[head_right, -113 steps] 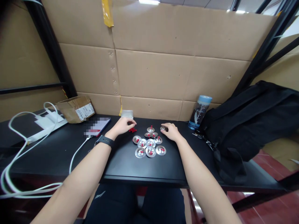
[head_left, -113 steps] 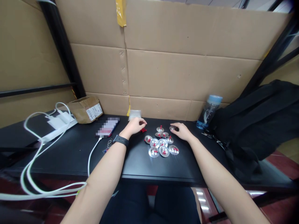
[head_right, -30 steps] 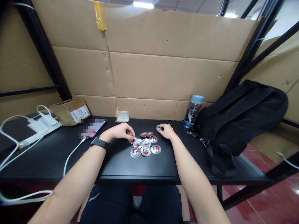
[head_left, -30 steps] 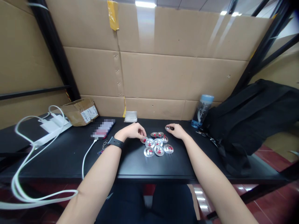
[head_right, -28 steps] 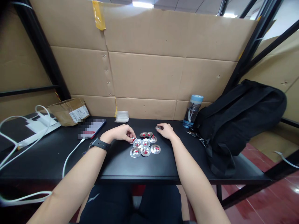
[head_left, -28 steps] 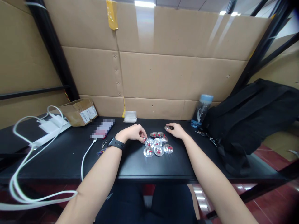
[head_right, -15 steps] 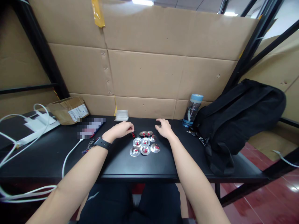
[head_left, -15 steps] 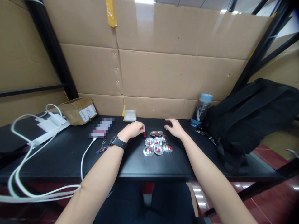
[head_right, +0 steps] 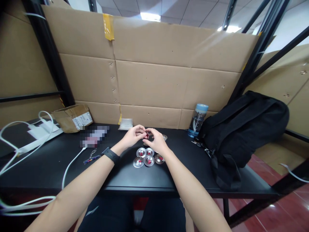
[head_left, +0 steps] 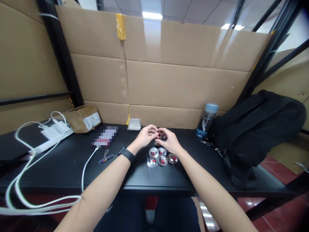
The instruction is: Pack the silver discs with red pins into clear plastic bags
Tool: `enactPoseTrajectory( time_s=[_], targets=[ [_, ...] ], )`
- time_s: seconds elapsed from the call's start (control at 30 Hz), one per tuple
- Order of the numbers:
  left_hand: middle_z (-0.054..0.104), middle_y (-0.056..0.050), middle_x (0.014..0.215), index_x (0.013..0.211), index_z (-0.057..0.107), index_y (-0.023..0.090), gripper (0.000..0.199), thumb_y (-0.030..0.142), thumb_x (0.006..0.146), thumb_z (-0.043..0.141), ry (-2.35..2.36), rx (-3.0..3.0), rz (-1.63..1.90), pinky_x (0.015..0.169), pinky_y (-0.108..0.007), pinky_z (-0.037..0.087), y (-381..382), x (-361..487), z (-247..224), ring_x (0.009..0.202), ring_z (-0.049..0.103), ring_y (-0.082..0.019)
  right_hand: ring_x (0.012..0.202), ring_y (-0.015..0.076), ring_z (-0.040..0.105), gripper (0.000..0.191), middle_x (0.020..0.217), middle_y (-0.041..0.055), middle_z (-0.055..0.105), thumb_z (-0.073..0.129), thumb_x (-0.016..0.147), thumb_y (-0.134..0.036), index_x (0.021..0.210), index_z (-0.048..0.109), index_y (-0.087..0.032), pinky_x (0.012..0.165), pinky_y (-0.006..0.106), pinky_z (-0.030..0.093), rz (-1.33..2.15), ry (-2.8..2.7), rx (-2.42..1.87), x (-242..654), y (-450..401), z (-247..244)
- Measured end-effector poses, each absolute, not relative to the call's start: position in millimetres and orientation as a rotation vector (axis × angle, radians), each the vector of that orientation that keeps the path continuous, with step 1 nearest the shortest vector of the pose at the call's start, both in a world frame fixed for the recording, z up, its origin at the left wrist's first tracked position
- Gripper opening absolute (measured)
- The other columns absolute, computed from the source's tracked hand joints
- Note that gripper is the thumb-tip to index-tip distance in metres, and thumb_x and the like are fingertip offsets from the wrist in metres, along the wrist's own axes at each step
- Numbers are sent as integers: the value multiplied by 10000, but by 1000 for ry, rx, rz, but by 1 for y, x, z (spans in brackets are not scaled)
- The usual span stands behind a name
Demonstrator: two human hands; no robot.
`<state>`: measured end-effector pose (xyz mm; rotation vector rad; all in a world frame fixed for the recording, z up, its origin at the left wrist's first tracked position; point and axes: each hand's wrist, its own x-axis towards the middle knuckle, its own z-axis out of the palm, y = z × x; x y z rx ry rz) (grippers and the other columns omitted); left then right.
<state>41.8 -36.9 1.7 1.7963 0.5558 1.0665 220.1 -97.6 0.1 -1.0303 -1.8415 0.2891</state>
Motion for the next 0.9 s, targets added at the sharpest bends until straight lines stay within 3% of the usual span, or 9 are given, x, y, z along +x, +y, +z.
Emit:
enactPoseTrajectory(
  time_s=[0.1,0.3,0.43,0.63,0.9],
  targets=[
    [719,-57,912,1009,569,166,309,257,794,772,527,1774,1029,806,-312,583,-41,43,4,842,737,-173,973,210,725,445,1148,60,737,792,774,-291,1195,656,-248,832,336,567,397,-1826,-1015,227,-95,0],
    [713,-57,930,1055,589,150,363,212,760,791,477,1724,991,826,-299,574,-46,39,11,854,732,-166,1051,238,718,627,1204,77,717,893,668,-347,1234,641,-248,932,398,580,691,-1795,-952,238,-94,-3],
    [724,-71,942,1048,623,143,358,195,741,798,486,1726,982,815,-286,571,-48,37,14,850,731,-162,991,217,728,598,1194,76,710,901,656,-349,1184,645,-238,928,392,592,861,-1722,-858,239,-92,-4],
    [723,-63,913,980,654,143,364,157,660,828,555,1769,974,813,-288,578,-46,35,15,849,731,-170,1032,217,698,595,1139,75,722,901,657,-334,1189,653,-237,862,348,584,799,-1765,-901,238,-94,-2],
    [716,-41,827,811,645,149,144,110,679,689,827,2068,1025,707,-251,558,-24,14,15,742,712,-154,901,197,673,513,1047,67,715,855,695,-403,1141,699,-206,732,305,559,581,-1715,-1080,257,-79,-8]
  ],
)
